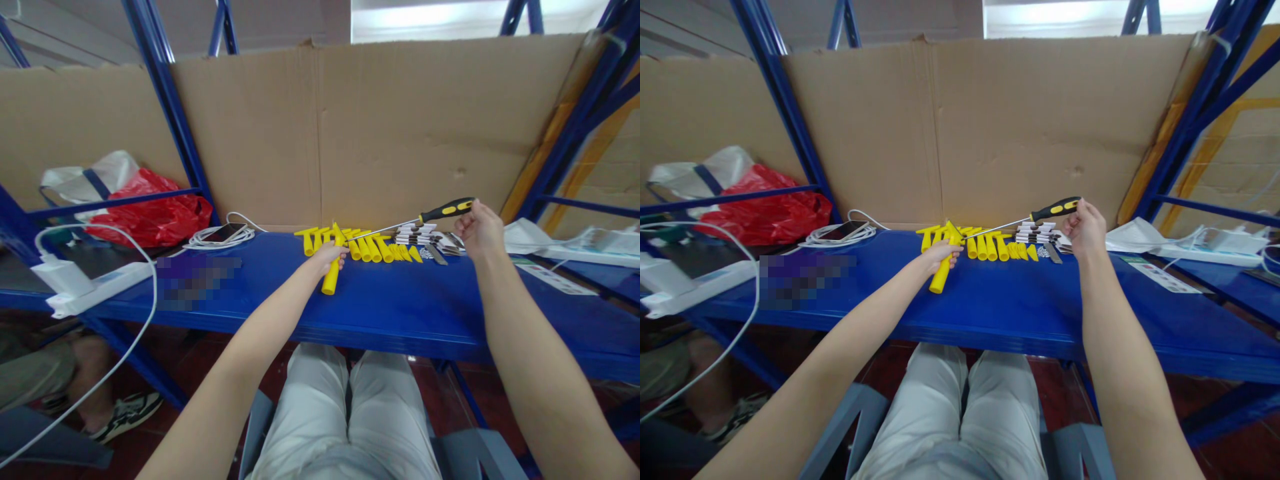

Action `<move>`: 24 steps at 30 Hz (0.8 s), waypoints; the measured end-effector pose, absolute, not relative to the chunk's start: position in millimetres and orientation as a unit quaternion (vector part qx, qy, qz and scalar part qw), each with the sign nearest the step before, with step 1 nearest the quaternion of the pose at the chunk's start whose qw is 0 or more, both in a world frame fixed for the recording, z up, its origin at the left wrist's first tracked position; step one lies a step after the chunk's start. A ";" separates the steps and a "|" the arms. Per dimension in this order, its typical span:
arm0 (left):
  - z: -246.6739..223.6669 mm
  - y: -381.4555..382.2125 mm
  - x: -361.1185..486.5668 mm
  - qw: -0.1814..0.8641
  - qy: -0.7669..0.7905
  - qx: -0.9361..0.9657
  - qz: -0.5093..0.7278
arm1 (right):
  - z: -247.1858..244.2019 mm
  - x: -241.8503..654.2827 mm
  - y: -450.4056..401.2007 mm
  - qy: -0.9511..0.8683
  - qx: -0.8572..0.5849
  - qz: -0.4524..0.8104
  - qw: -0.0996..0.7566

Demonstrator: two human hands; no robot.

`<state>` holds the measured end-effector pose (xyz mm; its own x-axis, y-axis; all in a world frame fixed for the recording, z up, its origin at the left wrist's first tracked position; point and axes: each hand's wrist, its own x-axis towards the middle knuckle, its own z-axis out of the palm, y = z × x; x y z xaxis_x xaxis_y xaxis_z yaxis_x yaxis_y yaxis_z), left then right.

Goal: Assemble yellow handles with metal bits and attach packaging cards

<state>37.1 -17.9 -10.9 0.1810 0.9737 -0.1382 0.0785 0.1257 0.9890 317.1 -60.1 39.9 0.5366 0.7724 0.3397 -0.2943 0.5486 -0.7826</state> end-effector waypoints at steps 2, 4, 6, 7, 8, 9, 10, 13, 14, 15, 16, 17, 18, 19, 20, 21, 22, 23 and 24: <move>-10.9 -17.5 36.9 0.559 0.500 0.526 0.401 | 39.2 316.7 -60.0 -0.346 -0.340 0.328 0.810; -11.1 -17.1 36.9 0.559 0.501 0.523 0.403 | 38.5 316.8 -59.4 -0.341 -0.338 0.325 0.815; -11.5 -16.9 37.0 0.560 0.502 0.521 0.405 | 37.8 317.4 -58.6 -0.343 -0.336 0.324 0.815; -11.6 -16.9 37.1 0.560 0.502 0.520 0.405 | 37.5 317.7 -58.3 -0.344 -0.335 0.325 0.815; -11.8 -16.8 37.2 0.559 0.502 0.520 0.405 | 37.2 318.0 -58.1 -0.345 -0.333 0.325 0.815; -12.0 -16.6 37.2 0.559 0.502 0.521 0.405 | 37.0 318.2 -58.0 -0.344 -0.332 0.325 0.816; -12.2 -16.3 37.2 0.559 0.502 0.521 0.405 | 36.9 318.3 -57.9 -0.342 -0.331 0.323 0.818; -12.9 -15.0 37.1 0.561 0.503 0.518 0.403 | 37.2 317.2 -58.2 -0.334 -0.333 0.317 0.823; -13.1 -14.6 37.1 0.562 0.503 0.518 0.403 | 37.6 316.4 -58.6 -0.331 -0.335 0.315 0.824; -13.3 -14.4 37.0 0.562 0.503 0.518 0.403 | 38.1 315.5 -59.0 -0.328 -0.338 0.314 0.824; -13.4 -14.3 37.0 0.562 0.502 0.518 0.403 | 38.8 314.4 -59.6 -0.325 -0.341 0.313 0.824; -13.4 -14.3 37.0 0.562 0.502 0.519 0.403 | 39.5 313.2 -60.3 -0.322 -0.344 0.313 0.825; -13.3 -14.6 37.0 0.562 0.501 0.520 0.403 | 40.2 312.1 -61.1 -0.318 -0.347 0.313 0.825; -13.0 -15.0 37.1 0.562 0.501 0.521 0.403 | 40.9 311.0 -61.9 -0.315 -0.350 0.312 0.825; -12.8 -15.4 37.2 0.562 0.501 0.522 0.402 | 41.5 310.1 -62.7 -0.313 -0.353 0.313 0.825; -12.5 -15.8 37.3 0.562 0.501 0.522 0.401 | 42.1 309.3 -63.4 -0.312 -0.355 0.313 0.824; -12.2 -16.2 37.4 0.562 0.500 0.523 0.401 | 42.5 308.8 -63.9 -0.311 -0.355 0.312 0.824; -11.9 -16.5 37.5 0.562 0.499 0.524 0.401 | 42.7 308.6 -64.2 -0.312 -0.353 0.312 0.825; -11.7 -16.6 37.6 0.562 0.498 0.524 0.401 | 42.6 308.9 -64.2 -0.315 -0.351 0.312 0.825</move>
